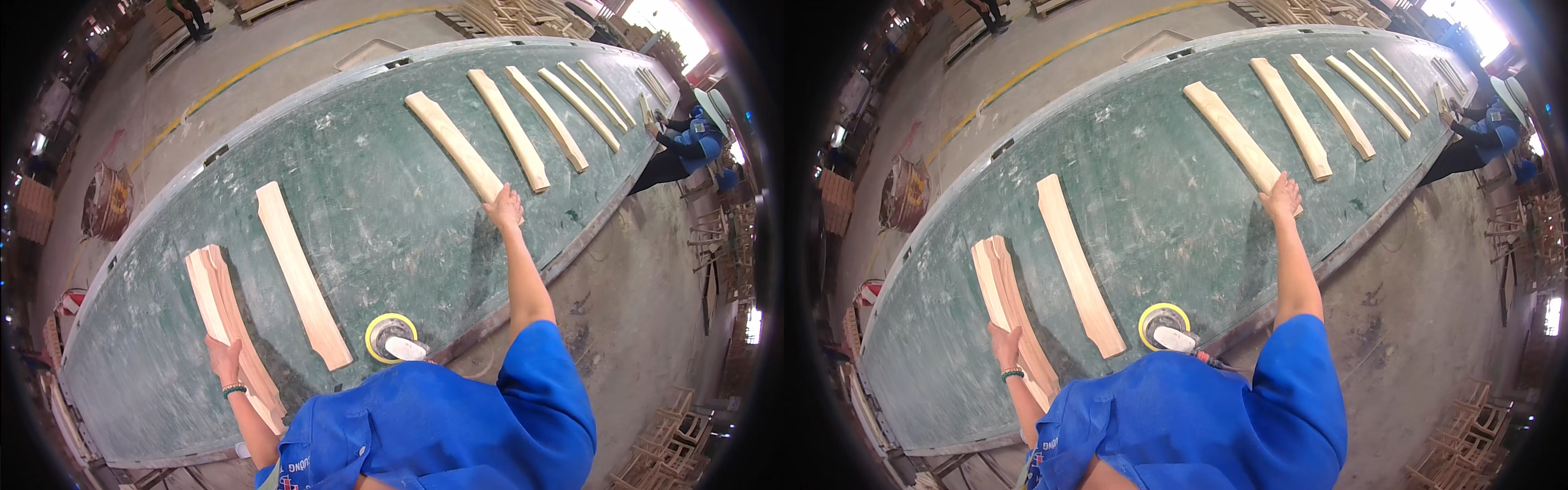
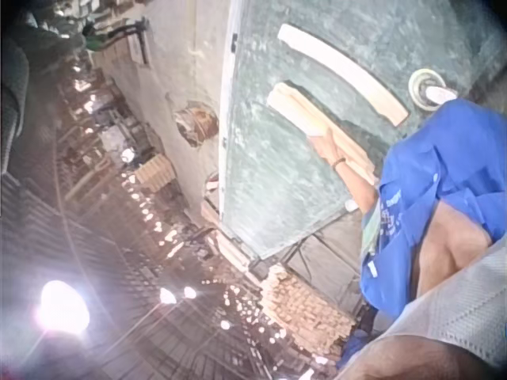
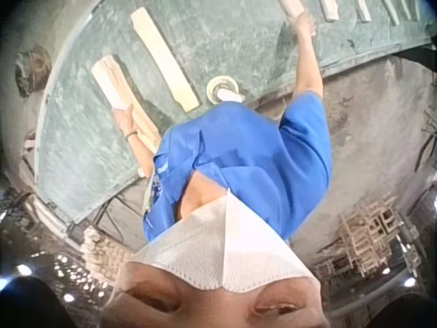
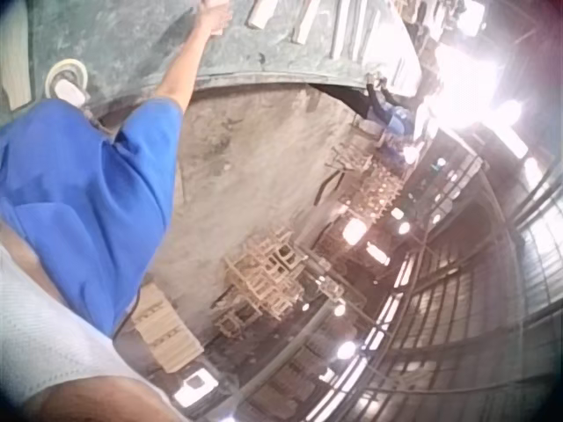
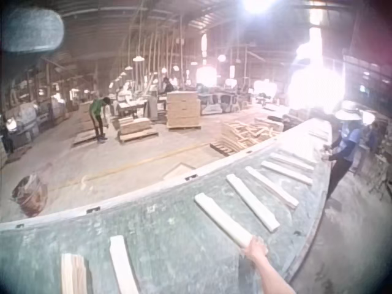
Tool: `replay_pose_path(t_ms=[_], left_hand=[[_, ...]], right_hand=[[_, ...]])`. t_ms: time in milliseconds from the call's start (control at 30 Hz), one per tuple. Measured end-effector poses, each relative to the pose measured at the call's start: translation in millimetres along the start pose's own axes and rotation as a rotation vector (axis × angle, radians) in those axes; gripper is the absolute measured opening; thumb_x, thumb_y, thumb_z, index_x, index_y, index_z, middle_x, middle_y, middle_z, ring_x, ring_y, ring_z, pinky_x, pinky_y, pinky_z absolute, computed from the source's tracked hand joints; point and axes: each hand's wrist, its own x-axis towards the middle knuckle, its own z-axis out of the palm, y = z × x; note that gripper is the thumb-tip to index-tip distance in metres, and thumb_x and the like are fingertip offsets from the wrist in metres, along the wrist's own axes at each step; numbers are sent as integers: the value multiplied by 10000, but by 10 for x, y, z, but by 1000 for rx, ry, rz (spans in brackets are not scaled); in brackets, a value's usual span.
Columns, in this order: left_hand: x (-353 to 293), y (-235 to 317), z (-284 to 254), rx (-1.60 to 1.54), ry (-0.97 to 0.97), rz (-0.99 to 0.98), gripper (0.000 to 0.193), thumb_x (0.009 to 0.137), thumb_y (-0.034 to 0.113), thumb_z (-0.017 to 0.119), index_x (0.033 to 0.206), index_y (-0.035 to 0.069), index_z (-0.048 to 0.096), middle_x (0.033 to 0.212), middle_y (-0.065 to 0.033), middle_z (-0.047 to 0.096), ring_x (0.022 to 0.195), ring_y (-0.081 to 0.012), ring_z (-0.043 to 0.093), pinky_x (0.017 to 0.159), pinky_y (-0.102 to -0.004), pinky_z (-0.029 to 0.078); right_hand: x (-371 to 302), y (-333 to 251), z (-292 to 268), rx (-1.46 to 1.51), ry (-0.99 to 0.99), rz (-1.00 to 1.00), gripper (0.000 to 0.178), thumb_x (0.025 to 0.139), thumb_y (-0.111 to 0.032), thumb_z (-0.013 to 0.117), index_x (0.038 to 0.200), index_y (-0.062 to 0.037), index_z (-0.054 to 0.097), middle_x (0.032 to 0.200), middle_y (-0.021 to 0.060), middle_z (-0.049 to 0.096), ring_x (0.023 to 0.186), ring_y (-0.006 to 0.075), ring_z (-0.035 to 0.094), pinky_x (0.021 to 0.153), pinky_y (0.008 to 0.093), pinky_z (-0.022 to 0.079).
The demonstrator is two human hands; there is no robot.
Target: The person uses a handheld orbital sander to smooth the surfaces of several long, light-colored wooden planks on a green workbench. They repeatedly pick up each plank, sand it, flip it to sand the other side, and then place it back on the table or stack it with others.
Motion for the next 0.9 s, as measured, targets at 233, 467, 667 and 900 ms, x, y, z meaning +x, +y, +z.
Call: replay_pose_path(t_ms=[233, 467, 667, 900], left_hand=[[-35, 1, -1, -230, 66, 171, 859, 760, 235, 773, 1435, -23, 309, 1370, -262, 495, 1262, -410, 488, 1061, -446, 382], [-43, 610, 153, -362, 242, 371, 717, 873, 217, 715, 1448, -31, 366, 1473, -226, 398, 1396, -339, 346, 1153, -434, 278], [-517, 2012, -12, -1070, -561, 466, 756, 922, 349, 670, 1514, 61, 299, 1491, -158, 416, 1325, -255, 459, 1099, -386, 381], [-942, 2354, -452, -1613, -822, 418, 734, 890, 301, 679, 1496, 88, 323, 1332, -133, 550, 1179, -255, 600, 922, -420, 568]], right_hand=[[-31, -317, -55, 12, -387, 61, 919, 620, -468, 827, 1318, 4, 458, 1292, 247, 508, 1182, 381, 534, 971, 448, 466], [-795, -679, -417, 951, -701, 145, 712, 656, -410, 754, 1149, 45, 517, 1025, 146, 578, 955, 228, 570, 809, 385, 476], [-1386, -806, -1433, 867, -686, -399, 722, 646, -278, 781, 1241, 12, 493, 1060, 149, 587, 1016, 246, 588, 889, 375, 469], [-1610, -1090, -2371, 436, -43, -1019, 809, 599, -196, 817, 1329, -102, 481, 1265, 118, 531, 1147, 337, 543, 960, 467, 453]])
